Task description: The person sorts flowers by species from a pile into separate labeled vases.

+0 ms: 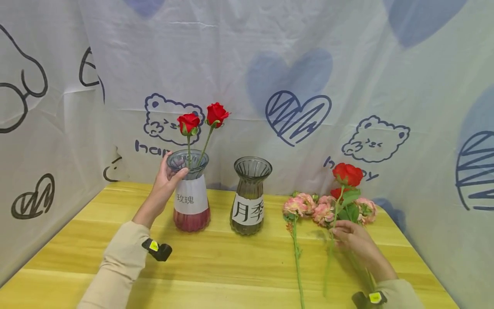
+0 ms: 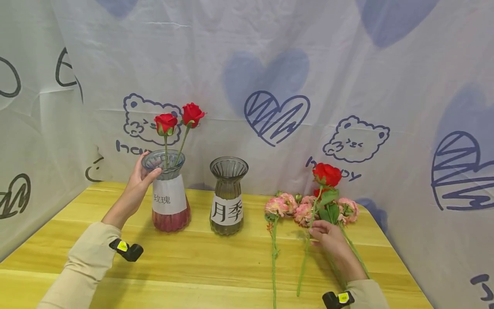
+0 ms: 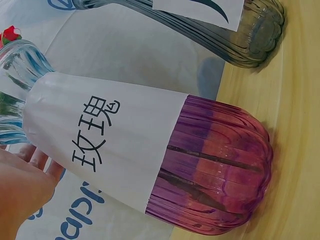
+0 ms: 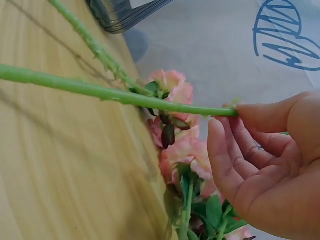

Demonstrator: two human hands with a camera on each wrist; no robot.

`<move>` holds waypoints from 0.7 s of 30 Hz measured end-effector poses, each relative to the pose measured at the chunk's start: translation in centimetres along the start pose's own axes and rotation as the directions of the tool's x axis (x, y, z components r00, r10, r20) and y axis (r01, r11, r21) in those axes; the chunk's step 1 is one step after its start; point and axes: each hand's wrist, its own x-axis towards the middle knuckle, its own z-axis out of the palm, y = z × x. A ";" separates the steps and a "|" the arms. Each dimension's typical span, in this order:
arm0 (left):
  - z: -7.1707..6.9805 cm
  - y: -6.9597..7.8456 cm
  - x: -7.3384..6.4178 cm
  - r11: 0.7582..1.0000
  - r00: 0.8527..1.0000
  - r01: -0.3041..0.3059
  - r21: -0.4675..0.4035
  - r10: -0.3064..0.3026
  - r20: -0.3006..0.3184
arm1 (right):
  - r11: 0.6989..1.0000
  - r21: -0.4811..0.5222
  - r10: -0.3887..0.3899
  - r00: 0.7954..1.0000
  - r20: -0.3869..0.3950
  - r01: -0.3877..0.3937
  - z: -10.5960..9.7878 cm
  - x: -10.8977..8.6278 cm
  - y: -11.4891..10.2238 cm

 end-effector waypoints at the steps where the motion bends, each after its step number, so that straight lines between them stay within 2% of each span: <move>1: 0.0 0.0 0.0 1.000 1.000 0.000 -0.001 0.000 0.000 | 1.000 0.015 -0.010 1.000 -0.004 0.010 0.0 0.0 -0.2; 8: 0.0 -0.1 0.0 1.000 1.000 0.002 -0.006 -0.002 -0.002 | 0.995 0.079 -0.047 0.996 -0.072 0.052 0.2 0.0 -1.1; 12: 0.0 -0.2 0.0 1.000 1.000 0.005 -0.011 -0.005 -0.001 | 0.990 0.127 -0.039 0.992 -0.121 0.054 0.3 0.4 -1.5; 16: 0.1 -0.2 0.0 1.000 1.000 0.001 -0.012 -0.001 -0.002 | 0.974 0.213 -0.042 0.986 -0.159 0.076 0.6 1.0 -2.2; 21: 0.1 -0.1 0.1 1.000 1.000 0.001 -0.006 -0.001 -0.008 | 0.953 0.282 -0.069 0.983 -0.171 0.116 1.1 2.0 -3.4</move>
